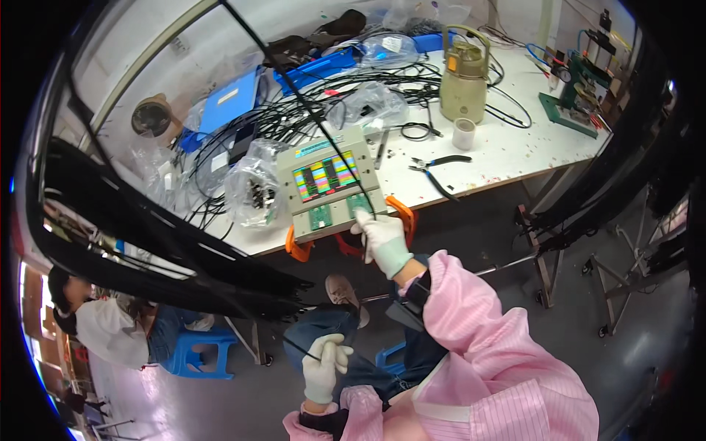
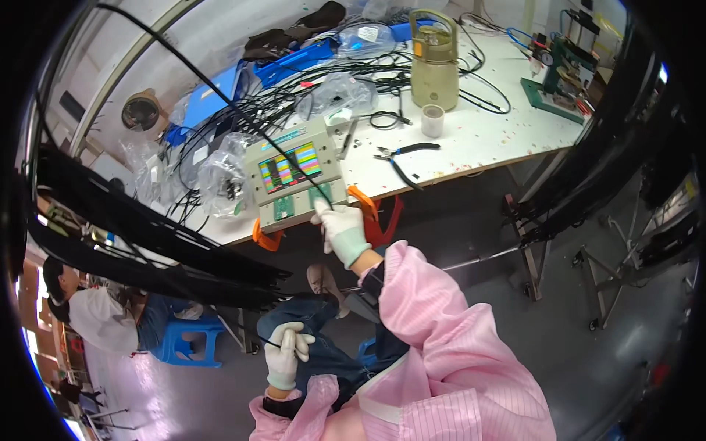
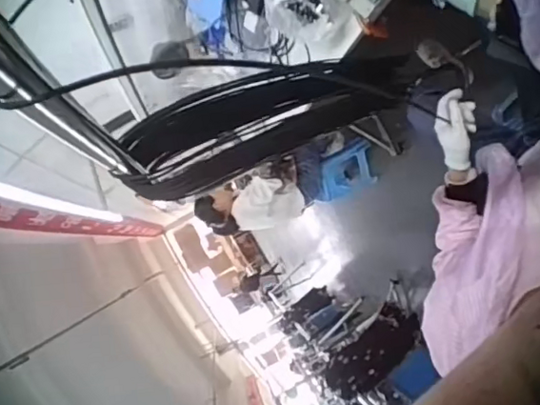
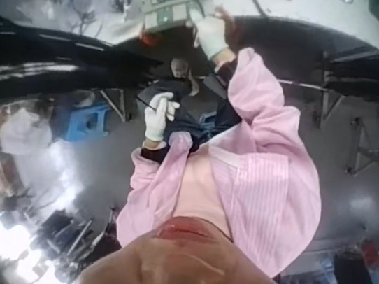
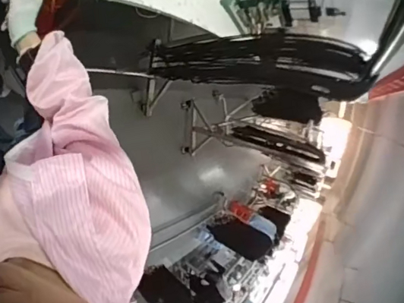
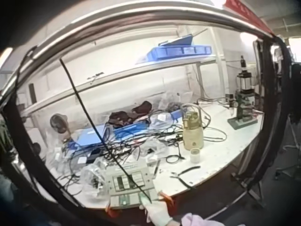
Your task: Testing and preparing electronic wire harnesses at a manufacturing workbench.
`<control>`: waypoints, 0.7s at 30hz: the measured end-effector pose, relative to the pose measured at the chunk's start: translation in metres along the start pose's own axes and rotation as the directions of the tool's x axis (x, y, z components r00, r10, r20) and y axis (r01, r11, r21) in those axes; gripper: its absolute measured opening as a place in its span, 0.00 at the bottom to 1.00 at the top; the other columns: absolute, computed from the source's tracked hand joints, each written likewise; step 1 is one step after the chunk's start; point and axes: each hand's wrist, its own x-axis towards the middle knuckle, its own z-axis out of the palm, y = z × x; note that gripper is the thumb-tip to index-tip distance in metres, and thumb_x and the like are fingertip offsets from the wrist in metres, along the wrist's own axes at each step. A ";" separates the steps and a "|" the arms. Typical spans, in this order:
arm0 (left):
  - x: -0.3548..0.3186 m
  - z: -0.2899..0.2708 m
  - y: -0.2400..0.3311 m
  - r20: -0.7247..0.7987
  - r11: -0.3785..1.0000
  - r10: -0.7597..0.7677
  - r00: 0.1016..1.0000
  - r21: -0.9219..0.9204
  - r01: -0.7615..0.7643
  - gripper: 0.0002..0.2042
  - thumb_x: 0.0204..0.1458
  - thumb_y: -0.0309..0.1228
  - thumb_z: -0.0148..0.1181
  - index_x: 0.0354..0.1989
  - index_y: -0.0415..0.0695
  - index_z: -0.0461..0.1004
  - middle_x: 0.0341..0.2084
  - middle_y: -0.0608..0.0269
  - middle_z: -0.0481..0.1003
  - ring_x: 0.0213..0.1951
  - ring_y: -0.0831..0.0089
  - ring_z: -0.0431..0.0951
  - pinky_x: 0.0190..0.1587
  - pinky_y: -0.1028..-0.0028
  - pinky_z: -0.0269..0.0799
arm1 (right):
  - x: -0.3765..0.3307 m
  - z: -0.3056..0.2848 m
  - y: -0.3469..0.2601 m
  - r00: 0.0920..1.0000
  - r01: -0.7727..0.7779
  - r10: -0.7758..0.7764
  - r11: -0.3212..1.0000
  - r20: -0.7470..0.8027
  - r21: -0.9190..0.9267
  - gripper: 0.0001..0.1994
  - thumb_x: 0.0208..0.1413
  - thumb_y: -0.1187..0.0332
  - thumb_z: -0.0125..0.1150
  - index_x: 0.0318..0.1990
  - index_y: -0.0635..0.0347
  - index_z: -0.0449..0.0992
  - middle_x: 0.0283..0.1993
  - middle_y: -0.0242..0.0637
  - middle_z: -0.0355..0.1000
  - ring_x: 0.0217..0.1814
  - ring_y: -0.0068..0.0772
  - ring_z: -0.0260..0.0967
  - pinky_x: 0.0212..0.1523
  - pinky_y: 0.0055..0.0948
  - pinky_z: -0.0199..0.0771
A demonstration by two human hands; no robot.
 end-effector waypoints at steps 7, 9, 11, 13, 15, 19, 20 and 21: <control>-0.002 0.005 -0.005 -0.071 0.994 -0.043 0.997 0.099 0.050 0.13 0.58 0.31 0.41 0.38 0.32 0.68 0.13 0.62 0.68 0.16 0.80 0.67 0.24 0.83 0.65 | -0.014 -0.001 0.047 0.931 0.336 -0.246 0.864 0.268 -0.375 0.17 0.50 0.57 0.54 0.24 0.64 0.73 0.15 0.42 0.68 0.20 0.39 0.69 0.26 0.35 0.69; -0.005 0.011 -0.018 -0.058 0.987 -0.074 0.996 0.136 0.081 0.12 0.58 0.30 0.41 0.38 0.33 0.68 0.13 0.62 0.68 0.16 0.79 0.68 0.25 0.83 0.65 | -0.026 -0.017 0.076 0.877 0.476 -0.353 0.739 0.326 -0.476 0.18 0.49 0.54 0.53 0.36 0.61 0.73 0.23 0.47 0.71 0.28 0.48 0.71 0.32 0.38 0.71; -0.003 0.013 -0.033 -0.077 0.971 -0.127 0.989 0.194 0.140 0.11 0.58 0.30 0.42 0.39 0.35 0.69 0.13 0.63 0.68 0.17 0.77 0.69 0.27 0.81 0.67 | -0.048 -0.039 0.079 0.887 0.455 -0.342 0.761 0.311 -0.461 0.22 0.49 0.52 0.53 0.47 0.58 0.69 0.31 0.49 0.72 0.32 0.52 0.71 0.35 0.39 0.71; 0.007 0.005 -0.061 0.119 0.898 -0.100 0.988 0.438 0.038 0.11 0.57 0.30 0.43 0.39 0.36 0.69 0.15 0.62 0.69 0.19 0.75 0.71 0.29 0.80 0.68 | -0.079 -0.054 0.045 0.870 0.383 -0.118 0.774 0.479 -0.505 0.24 0.48 0.52 0.53 0.49 0.56 0.67 0.34 0.49 0.72 0.34 0.52 0.70 0.36 0.39 0.71; 0.017 0.010 -0.080 0.452 0.624 -0.151 0.879 0.733 -0.271 0.10 0.56 0.30 0.46 0.40 0.39 0.69 0.20 0.61 0.72 0.24 0.71 0.74 0.33 0.77 0.70 | -0.099 -0.068 0.032 0.816 0.344 0.027 0.780 0.578 -0.522 0.23 0.48 0.52 0.53 0.48 0.56 0.68 0.33 0.49 0.72 0.34 0.52 0.70 0.36 0.40 0.70; 0.043 0.061 -0.094 0.558 0.827 0.225 0.799 0.325 -0.459 0.17 0.47 0.37 0.56 0.42 0.39 0.70 0.32 0.55 0.74 0.33 0.57 0.74 0.37 0.66 0.70 | -0.103 -0.077 0.059 0.704 0.704 -0.442 0.542 0.557 -0.459 0.15 0.45 0.57 0.56 0.38 0.55 0.71 0.27 0.39 0.68 0.31 0.41 0.68 0.31 0.34 0.69; 0.056 0.082 -0.066 0.577 0.827 0.222 0.786 0.315 -0.465 0.17 0.47 0.37 0.56 0.42 0.39 0.70 0.32 0.55 0.74 0.33 0.57 0.74 0.37 0.66 0.70 | -0.091 -0.090 0.062 0.773 0.633 -0.426 0.567 0.470 -0.527 0.13 0.45 0.58 0.56 0.35 0.55 0.72 0.28 0.38 0.68 0.31 0.41 0.67 0.32 0.32 0.69; 0.069 0.102 -0.014 0.669 0.652 -0.010 0.743 0.568 -0.503 0.17 0.46 0.36 0.56 0.42 0.38 0.70 0.34 0.52 0.73 0.37 0.56 0.73 0.40 0.66 0.69 | -0.082 -0.107 0.051 0.824 0.561 -0.460 0.586 0.330 -0.585 0.11 0.46 0.61 0.55 0.33 0.57 0.71 0.28 0.38 0.68 0.31 0.40 0.67 0.32 0.32 0.69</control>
